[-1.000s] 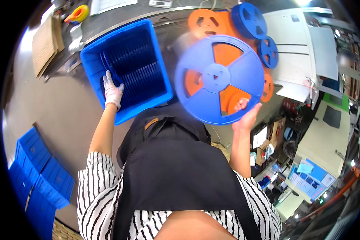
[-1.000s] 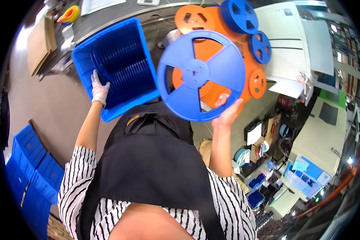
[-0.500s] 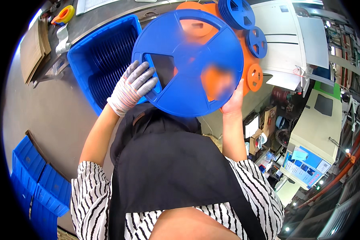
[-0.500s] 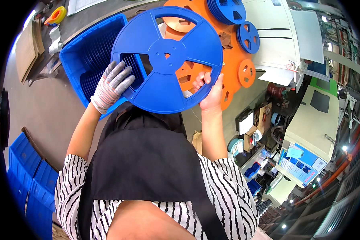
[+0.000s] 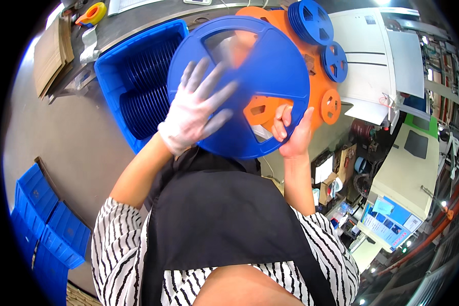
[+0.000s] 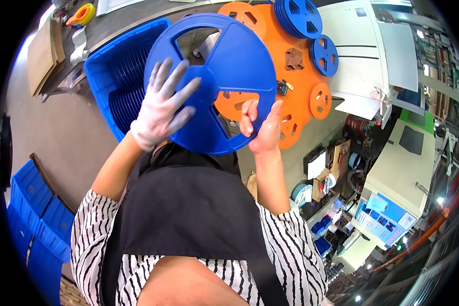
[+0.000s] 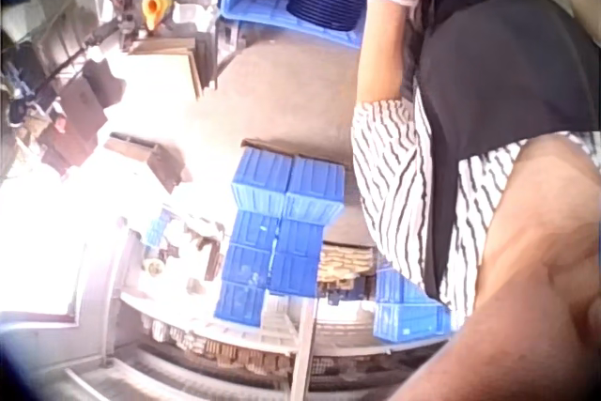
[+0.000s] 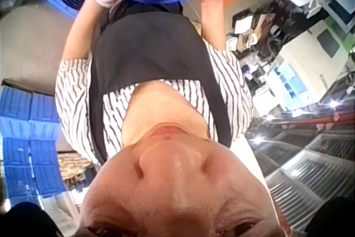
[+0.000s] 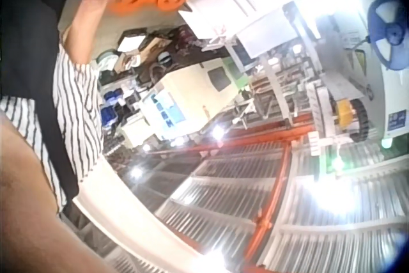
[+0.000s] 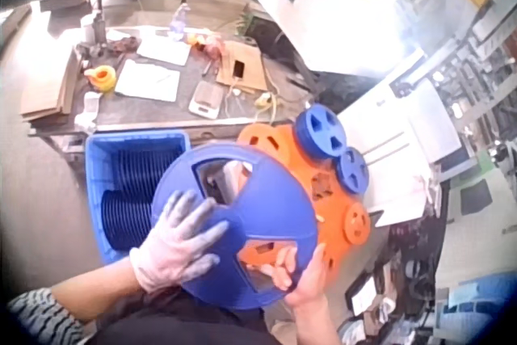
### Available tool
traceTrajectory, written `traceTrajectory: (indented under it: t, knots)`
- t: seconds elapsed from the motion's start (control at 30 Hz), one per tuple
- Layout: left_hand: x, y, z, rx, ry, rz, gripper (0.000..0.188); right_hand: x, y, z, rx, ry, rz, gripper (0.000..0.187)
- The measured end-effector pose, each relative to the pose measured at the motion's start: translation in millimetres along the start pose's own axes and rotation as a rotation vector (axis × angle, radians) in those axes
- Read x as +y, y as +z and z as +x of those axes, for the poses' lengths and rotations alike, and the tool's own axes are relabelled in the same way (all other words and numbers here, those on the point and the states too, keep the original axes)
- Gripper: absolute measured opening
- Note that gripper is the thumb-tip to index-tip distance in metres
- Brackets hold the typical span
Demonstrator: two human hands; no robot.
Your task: The person repeatedly picks up blue plastic spools from a blue crate and stacks them onto a pile on the table. The person wears white gloves and handles the spools one by one, placing them carefully on top of the existing stack.
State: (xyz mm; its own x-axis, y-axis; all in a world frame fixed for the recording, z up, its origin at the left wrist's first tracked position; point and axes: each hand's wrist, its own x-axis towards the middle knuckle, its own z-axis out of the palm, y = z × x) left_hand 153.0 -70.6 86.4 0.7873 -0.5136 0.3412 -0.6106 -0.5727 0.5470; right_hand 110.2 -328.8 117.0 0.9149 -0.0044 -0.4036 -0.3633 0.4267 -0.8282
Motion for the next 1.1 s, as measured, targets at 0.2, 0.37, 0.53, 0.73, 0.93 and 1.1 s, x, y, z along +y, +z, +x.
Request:
traceTrajectory:
  t: [0.2,0.37,0.53,0.73,0.93,1.1]
  knots:
    - [5.5,11.2,47.7,0.208,-0.14,0.117,0.045,5.3,29.3,-17.7,-0.148,0.075,0.099,0.069]
    - [11.7,33.0,-7.0,0.238,-0.169,0.072,0.047,1.9,19.2,-22.9,-0.187,0.103,0.182,0.068]
    - [4.5,14.2,35.9,0.21,-0.149,0.115,0.044,-0.2,23.8,-20.0,-0.205,0.139,0.162,0.067]
    - [6.0,19.8,3.8,0.23,-0.175,0.075,0.042,1.7,20.3,-21.5,-0.247,0.152,0.175,0.071]
    - [8.4,16.8,16.7,0.198,-0.205,0.139,0.044,1.1,19.9,-15.8,-0.273,0.157,0.182,0.07]
    - [-25.1,17.2,-35.8,0.341,-0.385,0.212,0.052,-12.2,21.9,-15.2,-0.073,0.027,0.096,0.064]
